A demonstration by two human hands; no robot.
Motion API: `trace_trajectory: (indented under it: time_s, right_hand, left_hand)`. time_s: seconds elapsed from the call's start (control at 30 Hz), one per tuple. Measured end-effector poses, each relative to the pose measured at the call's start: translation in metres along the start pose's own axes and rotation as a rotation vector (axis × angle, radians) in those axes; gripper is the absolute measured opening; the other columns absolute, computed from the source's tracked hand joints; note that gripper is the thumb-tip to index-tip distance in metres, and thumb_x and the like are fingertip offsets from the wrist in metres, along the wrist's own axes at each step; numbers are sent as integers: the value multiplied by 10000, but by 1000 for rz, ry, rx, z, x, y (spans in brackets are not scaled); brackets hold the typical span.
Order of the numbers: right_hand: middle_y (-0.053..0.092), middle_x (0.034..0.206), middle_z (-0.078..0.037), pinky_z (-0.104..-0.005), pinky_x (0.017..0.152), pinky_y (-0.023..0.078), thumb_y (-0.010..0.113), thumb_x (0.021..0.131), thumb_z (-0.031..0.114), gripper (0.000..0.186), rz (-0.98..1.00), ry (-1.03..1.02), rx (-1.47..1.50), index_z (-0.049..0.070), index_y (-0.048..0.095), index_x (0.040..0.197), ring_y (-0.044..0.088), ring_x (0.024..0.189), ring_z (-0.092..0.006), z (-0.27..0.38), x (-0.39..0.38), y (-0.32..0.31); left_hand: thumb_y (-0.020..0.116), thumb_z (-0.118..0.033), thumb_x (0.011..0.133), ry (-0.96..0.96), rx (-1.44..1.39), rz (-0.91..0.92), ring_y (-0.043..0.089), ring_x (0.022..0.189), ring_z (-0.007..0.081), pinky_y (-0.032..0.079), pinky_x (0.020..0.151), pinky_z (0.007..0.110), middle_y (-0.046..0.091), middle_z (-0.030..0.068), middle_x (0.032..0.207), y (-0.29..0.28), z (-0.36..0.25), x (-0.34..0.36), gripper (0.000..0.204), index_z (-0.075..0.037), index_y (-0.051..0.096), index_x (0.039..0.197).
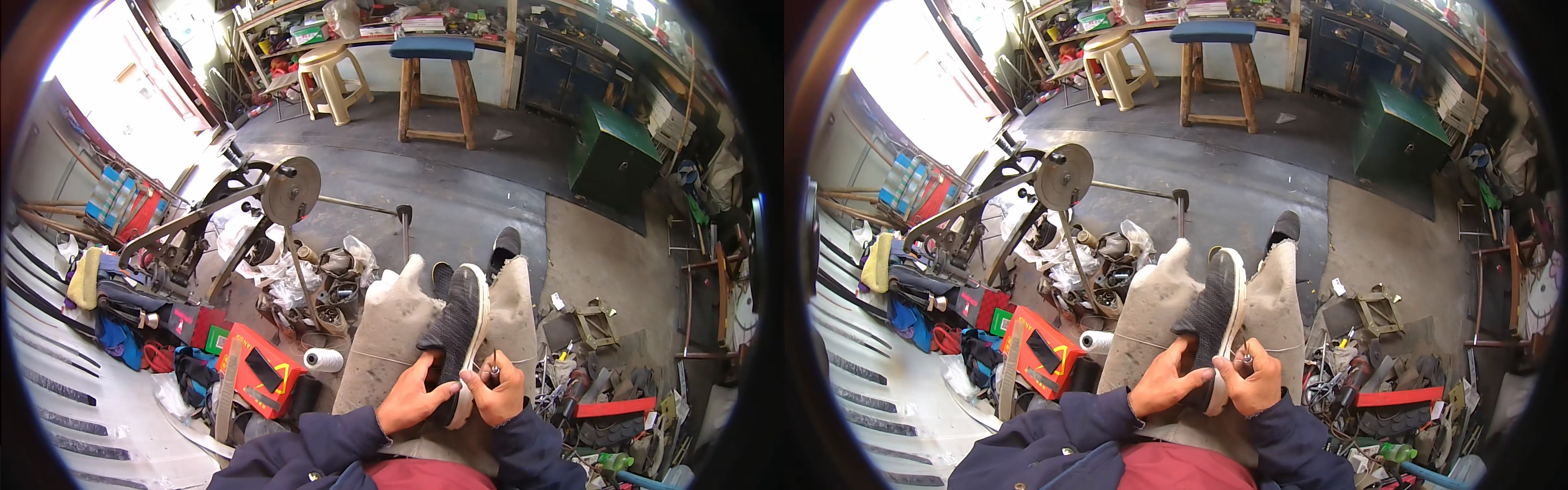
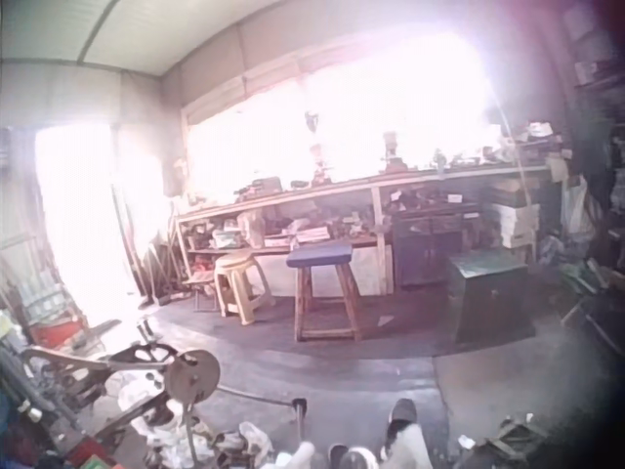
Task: The person hand-sews a black shoe to its sole using a curved needle and white thread. They repeatedly pull the thread through the shoe's edge, tighten stitches, and rotate the shoe to access different sections. The person finishes by cutting the thread with scissors.
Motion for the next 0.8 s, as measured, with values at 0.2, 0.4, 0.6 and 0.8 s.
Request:
trace_trajectory:
  time_s: [0.2,0.4,0.6,0.8]
  right_hand:
    - [522,714,73,-199,529,312,746,952,126,251,49,176,257,96,515,860,390,595,-4,-28,3,-11]
    - [617,904,-51,-267,609,430,654,941,66,404,-306,10,-242,-26,552,1320,515,638,-112,-16,7,-89]
    - [651,954,-166,-364,760,533,579,934,-56,407,-28,-152,-194,4,635,1333,656,820,-323,20,-26,-55]
    - [635,879,-142,-318,694,513,616,927,-76,435,137,-90,-139,8,635,1353,617,714,-249,10,-44,-10]
  left_hand:
    - [758,-297,906,-178,101,46,643,1113,269,498,986,371,667,211,1203,8,12,18,598,78,543,1320]
    - [750,-181,929,-312,-282,60,626,985,149,531,904,314,681,82,1116,14,39,17,441,71,595,1256]
    - [712,-145,961,-341,-454,82,625,1039,140,521,936,311,654,76,1191,15,41,17,474,66,532,1346]
    - [676,-156,988,-332,-511,97,640,991,119,541,889,301,665,70,1153,14,33,16,414,49,544,1323]
Point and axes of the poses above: each hand's wrist, its own x-axis towards the middle knuckle, its own y-axis out of the palm, z = x × y, the point moved 9 cm from there along x, towards the middle knuckle
